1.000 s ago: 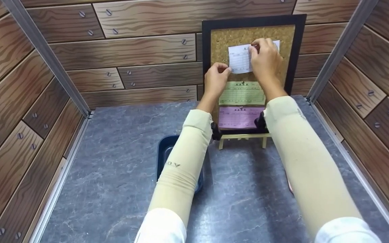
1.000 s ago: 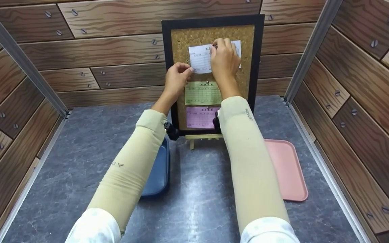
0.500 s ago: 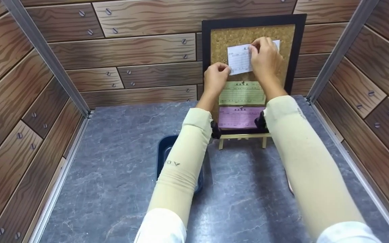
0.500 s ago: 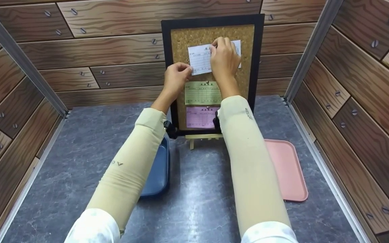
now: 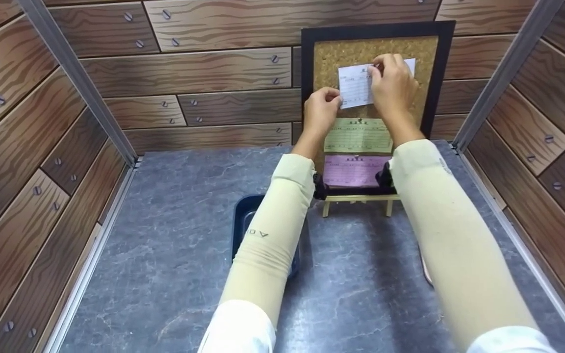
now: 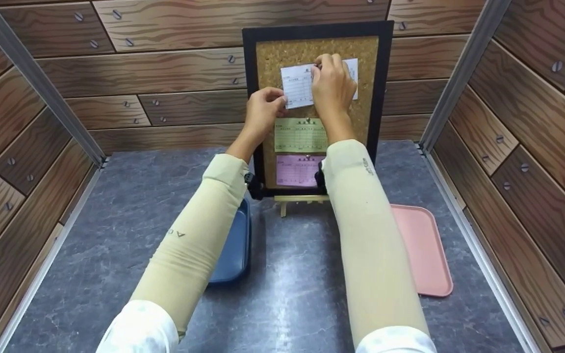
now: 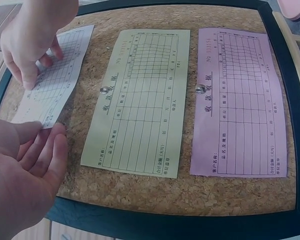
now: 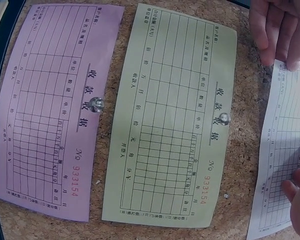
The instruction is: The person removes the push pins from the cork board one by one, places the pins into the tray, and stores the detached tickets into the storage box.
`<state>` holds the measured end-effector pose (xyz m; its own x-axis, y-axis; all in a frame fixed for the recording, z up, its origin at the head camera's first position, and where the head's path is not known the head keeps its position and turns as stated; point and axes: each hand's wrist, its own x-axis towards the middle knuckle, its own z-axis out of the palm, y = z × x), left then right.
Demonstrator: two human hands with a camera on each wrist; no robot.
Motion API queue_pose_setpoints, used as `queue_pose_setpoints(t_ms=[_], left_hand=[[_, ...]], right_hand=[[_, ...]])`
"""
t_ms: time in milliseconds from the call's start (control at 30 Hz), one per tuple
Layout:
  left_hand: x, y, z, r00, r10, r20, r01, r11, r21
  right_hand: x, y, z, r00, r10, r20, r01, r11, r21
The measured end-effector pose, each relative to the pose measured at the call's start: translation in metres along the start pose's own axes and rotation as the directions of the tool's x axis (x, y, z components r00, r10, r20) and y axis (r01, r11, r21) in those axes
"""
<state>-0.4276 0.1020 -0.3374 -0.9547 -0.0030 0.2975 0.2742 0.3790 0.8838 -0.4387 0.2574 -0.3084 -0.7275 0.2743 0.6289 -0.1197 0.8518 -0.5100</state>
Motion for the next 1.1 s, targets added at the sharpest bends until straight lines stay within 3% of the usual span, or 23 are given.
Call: queue_pose_setpoints(t_ms=[700, 1100], left_hand=[[0.0033, -0.0007, 0.0003, 1.0, 0.007, 0.007, -0.007, 1.0, -0.016], [0.0005, -0.0035, 0.0022, 1.0, -0.004, 0.004, 0.004, 0.998, -0.062]], right_hand=[[0.0033, 0.0006, 0.0001, 0.993, -0.107, -0.057, 0.109, 0.993, 0.044], [0.0004, 0.0079, -0.0011, 0.993, -0.119, -0.01, 0.12, 0.988, 0.1]])
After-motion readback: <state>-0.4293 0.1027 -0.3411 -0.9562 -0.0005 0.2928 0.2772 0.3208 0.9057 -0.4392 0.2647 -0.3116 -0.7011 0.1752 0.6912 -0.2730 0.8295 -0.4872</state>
